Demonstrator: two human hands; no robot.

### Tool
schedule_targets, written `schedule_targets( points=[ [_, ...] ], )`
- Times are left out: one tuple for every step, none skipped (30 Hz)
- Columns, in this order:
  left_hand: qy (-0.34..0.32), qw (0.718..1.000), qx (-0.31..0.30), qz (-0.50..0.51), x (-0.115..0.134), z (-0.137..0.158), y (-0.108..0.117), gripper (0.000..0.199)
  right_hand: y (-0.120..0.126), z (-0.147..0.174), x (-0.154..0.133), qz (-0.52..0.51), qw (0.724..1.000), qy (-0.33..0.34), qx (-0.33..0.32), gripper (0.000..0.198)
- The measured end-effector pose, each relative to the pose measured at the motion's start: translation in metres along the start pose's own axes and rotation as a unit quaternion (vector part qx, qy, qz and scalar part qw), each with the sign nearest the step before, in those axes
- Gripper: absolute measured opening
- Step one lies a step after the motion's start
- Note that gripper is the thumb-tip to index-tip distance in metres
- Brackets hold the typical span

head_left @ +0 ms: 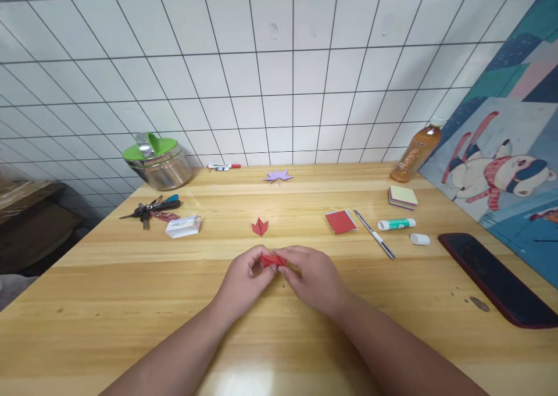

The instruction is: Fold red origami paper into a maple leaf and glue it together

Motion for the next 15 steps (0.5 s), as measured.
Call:
schedule_targets(
  points=[
    [0.003,1.000,0.002,-0.008,0.000,0.000,0.001,0.003,0.002,0.000,-0.002,-0.008,1.000,0.006,0.003,0.035],
    [0.006,1.000,0.002,-0.010,0.000,0.000,0.001,0.003,0.004,-0.001,-0.003,-0.016,1.000,0.008,0.008,0.036],
    [0.009,1.000,-0.001,-0.005,-0.001,0.000,0.000,0.004,0.006,-0.002,-0.003,-0.026,1.000,0.005,0.015,0.035],
    [0.013,1.000,-0.005,0.007,-0.001,0.000,-0.001,0.006,0.007,-0.003,-0.002,-0.038,0.999,-0.003,0.023,0.033],
    [0.017,1.000,-0.010,0.024,-0.002,0.000,-0.002,0.009,0.009,-0.004,0.001,-0.059,0.998,-0.017,0.033,0.030],
    [0.023,0.999,-0.015,0.041,-0.004,-0.001,-0.003,0.011,0.009,-0.005,0.006,-0.089,0.995,-0.036,0.042,0.027],
    [0.033,0.998,-0.017,0.057,-0.006,-0.001,-0.003,0.014,0.008,-0.005,0.012,-0.127,0.989,-0.061,0.048,0.025],
    [0.042,0.997,-0.015,0.069,-0.008,-0.002,-0.002,0.016,0.006,-0.006,0.018,-0.169,0.980,-0.087,0.052,0.024],
    [0.052,0.996,-0.011,0.076,-0.011,-0.002,-0.001,0.018,0.004,-0.005,0.025,-0.206,0.970,-0.113,0.058,0.022],
    [0.062,0.995,-0.005,0.080,-0.013,-0.002,0.000,0.020,0.002,-0.004,0.030,-0.231,0.961,-0.135,0.064,0.019],
    [0.070,0.994,0.000,0.086,-0.015,-0.003,0.001,0.021,0.002,-0.003,0.034,-0.240,0.957,-0.148,0.072,0.019],
    [0.076,0.993,0.004,0.094,-0.017,-0.003,0.002,0.021,0.003,-0.002,0.035,-0.231,0.958,-0.149,0.082,0.022],
    [0.081,0.991,0.004,0.103,-0.018,-0.003,0.002,0.021,0.007,-0.001,0.034,-0.207,0.965,-0.134,0.094,0.029],
    [0.084,0.990,0.003,0.111,-0.019,-0.003,0.002,0.021,0.011,-0.001,0.028,-0.171,0.975,-0.104,0.099,0.036],
    [0.086,0.989,0.001,0.116,-0.019,-0.003,0.001,0.021,0.014,-0.001,0.019,-0.128,0.985,-0.060,0.094,0.043]
  ],
)
Point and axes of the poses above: each hand's wrist, its own z-axis away from the middle knuckle, its own y-axis out of the back of the hand, x = y × z, the point moved 9 cm from there along -z, towards the middle knuckle, and after that the axes turned 15 degrees about -z, right-handed, at the moved point
